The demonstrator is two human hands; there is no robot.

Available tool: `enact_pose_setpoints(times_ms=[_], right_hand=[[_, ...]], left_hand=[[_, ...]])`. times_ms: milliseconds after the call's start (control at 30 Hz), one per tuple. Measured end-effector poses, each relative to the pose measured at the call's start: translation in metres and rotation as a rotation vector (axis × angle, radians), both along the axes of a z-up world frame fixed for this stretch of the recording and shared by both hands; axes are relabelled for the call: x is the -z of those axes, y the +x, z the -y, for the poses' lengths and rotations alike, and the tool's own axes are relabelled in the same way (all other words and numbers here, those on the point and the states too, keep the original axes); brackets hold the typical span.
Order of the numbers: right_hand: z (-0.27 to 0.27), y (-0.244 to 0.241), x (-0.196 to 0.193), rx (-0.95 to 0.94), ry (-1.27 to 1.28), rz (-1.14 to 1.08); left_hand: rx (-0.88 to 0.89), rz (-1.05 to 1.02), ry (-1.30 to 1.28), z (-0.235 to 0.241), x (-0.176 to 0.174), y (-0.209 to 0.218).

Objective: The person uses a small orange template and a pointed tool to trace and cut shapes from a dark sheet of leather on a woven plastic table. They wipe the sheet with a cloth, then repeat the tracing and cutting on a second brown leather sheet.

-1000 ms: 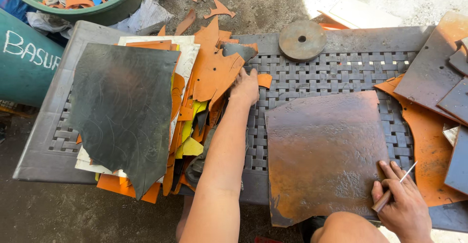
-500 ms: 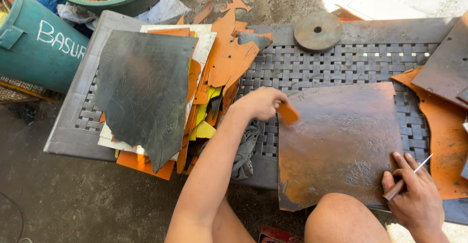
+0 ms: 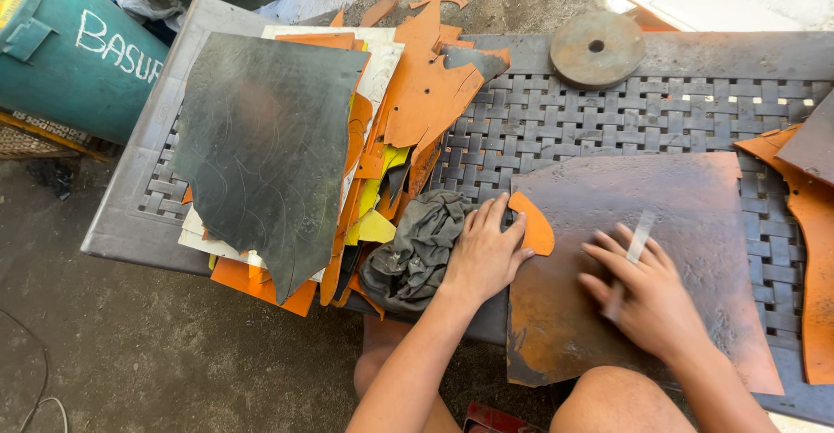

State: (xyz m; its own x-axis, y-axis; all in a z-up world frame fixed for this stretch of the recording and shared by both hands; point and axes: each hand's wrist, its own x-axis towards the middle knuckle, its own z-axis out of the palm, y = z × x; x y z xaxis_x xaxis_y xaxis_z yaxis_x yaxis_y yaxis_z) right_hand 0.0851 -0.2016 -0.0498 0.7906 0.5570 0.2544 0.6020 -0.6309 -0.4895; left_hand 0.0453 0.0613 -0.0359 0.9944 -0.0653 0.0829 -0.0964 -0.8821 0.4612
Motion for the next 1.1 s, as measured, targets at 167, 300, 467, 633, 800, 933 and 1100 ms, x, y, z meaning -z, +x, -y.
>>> enact_pose_setpoints(times_ms=[167,300,467,633,800,933,1100], right_hand=[[-0.067,0.042,-0.008,-0.126,-0.078,0.01],[-0.077,0.042,-0.007,-0.081,-0.073,0.067],[-0.078,0.04,-0.004,-0.062,-0.082,0.122],[-0.079,0.041,-0.004,-0.05,-0.087,0.12],[-0.079,0.039,-0.004,-0.042,-0.106,0.111],[-0.08,0.041,-0.005,-0.043,-0.108,0.107],[-0.079,0.04,-0.006,-0.048,-0.109,0.112]], left_hand=[[-0.008,-0.035,-0.009,-0.006,0.005,0.014],[-0.026,-0.019,-0.12,-0.01,0.014,0.017],[-0.058,0.106,-0.155,-0.002,0.028,0.014],[-0.157,0.248,-0.156,0.009,0.038,0.019],[-0.186,0.279,-0.148,0.012,0.036,0.018],[-0.187,0.273,-0.108,0.011,0.033,0.019],[-0.178,0.286,-0.094,0.011,0.034,0.018]])
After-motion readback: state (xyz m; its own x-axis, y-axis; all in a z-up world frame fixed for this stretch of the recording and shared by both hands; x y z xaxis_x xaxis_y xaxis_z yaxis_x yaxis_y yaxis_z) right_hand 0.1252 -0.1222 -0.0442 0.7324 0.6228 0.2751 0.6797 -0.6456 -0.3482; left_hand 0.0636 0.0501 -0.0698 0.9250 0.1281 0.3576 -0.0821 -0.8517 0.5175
